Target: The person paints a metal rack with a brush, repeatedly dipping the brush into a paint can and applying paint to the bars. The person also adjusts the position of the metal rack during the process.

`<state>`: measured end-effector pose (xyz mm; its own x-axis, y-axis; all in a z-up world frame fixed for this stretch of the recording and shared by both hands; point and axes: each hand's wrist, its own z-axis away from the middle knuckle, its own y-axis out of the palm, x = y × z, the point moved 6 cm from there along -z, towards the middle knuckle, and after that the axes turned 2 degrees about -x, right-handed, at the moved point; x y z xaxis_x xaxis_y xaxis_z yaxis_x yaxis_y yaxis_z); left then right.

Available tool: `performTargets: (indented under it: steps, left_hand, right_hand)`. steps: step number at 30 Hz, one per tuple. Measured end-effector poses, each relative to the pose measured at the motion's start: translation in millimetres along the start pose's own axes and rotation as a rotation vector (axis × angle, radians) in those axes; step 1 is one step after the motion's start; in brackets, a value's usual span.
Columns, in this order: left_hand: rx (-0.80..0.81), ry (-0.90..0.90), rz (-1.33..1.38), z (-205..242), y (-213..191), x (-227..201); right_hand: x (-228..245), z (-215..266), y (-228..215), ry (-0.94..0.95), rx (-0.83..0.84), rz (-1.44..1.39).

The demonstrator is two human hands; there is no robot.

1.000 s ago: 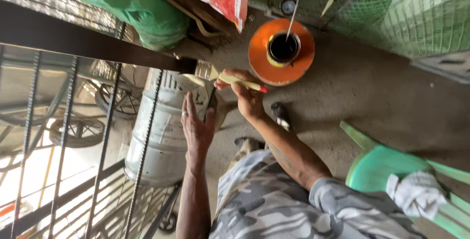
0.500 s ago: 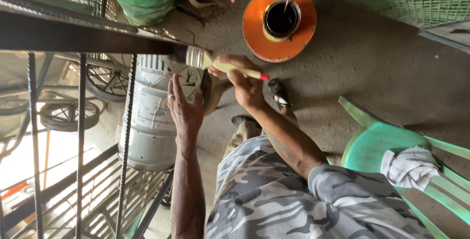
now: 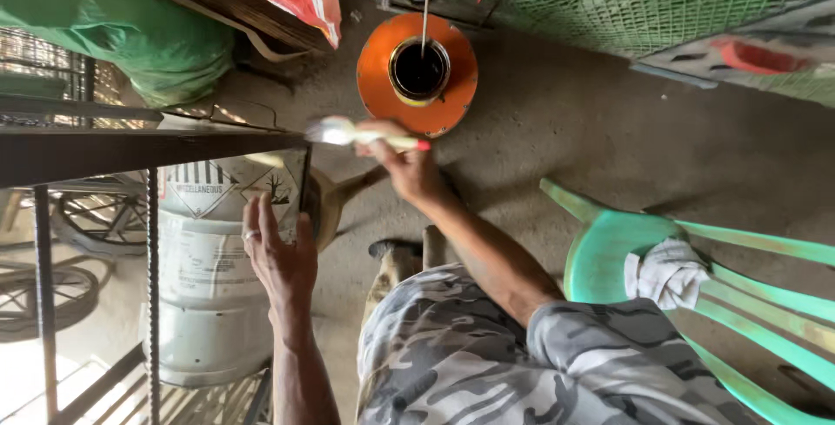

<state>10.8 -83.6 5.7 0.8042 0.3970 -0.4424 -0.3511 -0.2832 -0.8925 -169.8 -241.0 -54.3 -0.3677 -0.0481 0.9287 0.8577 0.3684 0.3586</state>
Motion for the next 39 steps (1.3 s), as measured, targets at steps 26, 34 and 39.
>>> performTargets:
  steps: [26, 34, 39]
  left_hand:
    - [0.257, -0.062, 0.566, -103.9, 279.1, -76.3]
    - [0.227, -0.064, 0.583, -89.9, 282.0, -73.4]
    - [0.219, -0.006, 0.554, -102.9, 287.1, -75.8]
  right_hand:
    - [-45.0, -90.1, -145.2, 0.097, 0.076, 0.973]
    - [-31.2, -58.1, -166.1, 0.181, -0.008, 0.578]
    - [-20.2, -50.4, -186.1, 0.103, -0.066, 0.286]
